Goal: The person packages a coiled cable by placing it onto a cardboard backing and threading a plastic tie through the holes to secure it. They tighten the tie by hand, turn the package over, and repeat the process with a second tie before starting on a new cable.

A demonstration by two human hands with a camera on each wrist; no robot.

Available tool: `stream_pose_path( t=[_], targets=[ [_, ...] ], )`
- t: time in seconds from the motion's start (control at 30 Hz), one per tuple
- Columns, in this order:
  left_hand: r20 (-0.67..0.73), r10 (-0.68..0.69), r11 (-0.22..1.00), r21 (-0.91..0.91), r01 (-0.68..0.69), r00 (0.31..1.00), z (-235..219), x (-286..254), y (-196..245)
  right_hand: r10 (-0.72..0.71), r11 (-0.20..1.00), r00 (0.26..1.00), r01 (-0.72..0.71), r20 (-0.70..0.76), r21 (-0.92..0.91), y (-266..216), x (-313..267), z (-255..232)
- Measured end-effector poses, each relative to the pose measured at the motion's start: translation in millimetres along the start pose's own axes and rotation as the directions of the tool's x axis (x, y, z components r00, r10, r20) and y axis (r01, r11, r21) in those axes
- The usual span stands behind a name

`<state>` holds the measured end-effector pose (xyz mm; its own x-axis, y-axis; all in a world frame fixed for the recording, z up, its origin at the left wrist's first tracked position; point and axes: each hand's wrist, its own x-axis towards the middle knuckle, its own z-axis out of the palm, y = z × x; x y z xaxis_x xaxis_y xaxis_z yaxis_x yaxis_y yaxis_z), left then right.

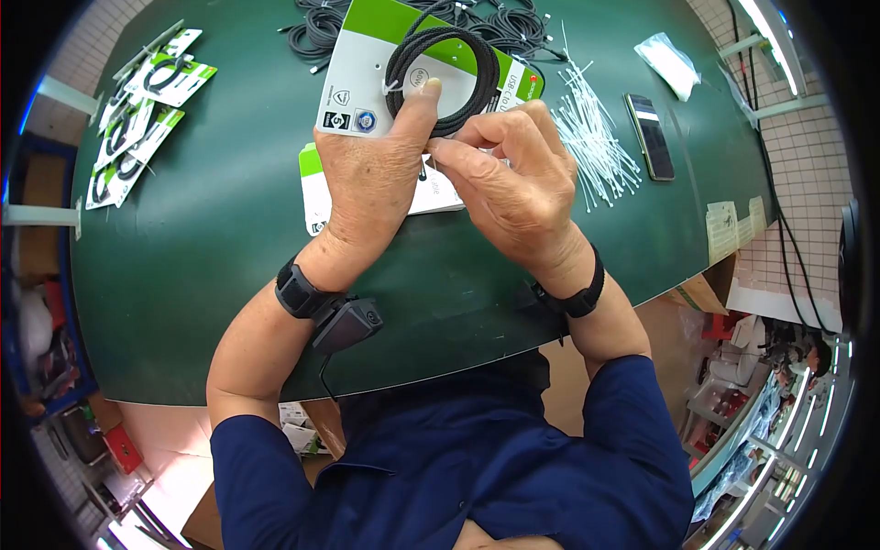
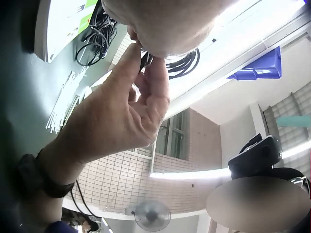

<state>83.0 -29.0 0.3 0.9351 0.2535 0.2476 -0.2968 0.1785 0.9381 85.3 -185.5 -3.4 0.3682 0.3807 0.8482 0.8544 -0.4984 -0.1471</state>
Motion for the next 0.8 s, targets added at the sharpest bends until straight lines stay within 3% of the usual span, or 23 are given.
stream_pose_path(
  t=[0.27, 0.37, 0.4, 0.5, 0.6, 0.7, 0.8],
  targets=[
    [0.003, 0.023, 0.998, -0.052, -0.023, 1.0, 4, -5, -5, -0.065, 0.996, 0.998, 0.065, -0.008, -0.058, 0, -1, 0],
    [0.015, 0.228, 0.967, 0.117, -0.228, 0.974, 5, -4, -6, -0.107, 0.991, 0.994, 0.104, -0.034, -0.083, -5, -1, 0],
    [0.016, 0.234, 0.965, 0.117, -0.235, 0.972, 4, -3, -5, -0.13, 0.988, 0.99, 0.126, -0.047, -0.084, -7, -1, -1],
    [-0.023, 0.014, 0.999, -0.038, -0.015, 1.0, 2, -5, 5, -0.164, 0.986, 0.986, 0.162, -0.041, -0.05, -22, -2, -6],
    [-0.042, 0.014, 0.999, -0.045, -0.016, 0.999, 4, 0, 11, -0.18, 0.983, 0.984, 0.18, -0.006, 0.02, -30, -2, -7],
    [-0.05, 0.004, 0.999, -0.047, -0.007, 0.999, 4, 1, 15, -0.079, 0.979, 0.997, 0.077, 0.004, 0.191, -31, -8, 4],
    [-0.049, -0.008, 0.998, -0.057, 0.006, 0.999, 4, -1, 17, -0.081, 0.976, 0.997, 0.082, -0.013, 0.203, -25, -6, 7]
  ],
)
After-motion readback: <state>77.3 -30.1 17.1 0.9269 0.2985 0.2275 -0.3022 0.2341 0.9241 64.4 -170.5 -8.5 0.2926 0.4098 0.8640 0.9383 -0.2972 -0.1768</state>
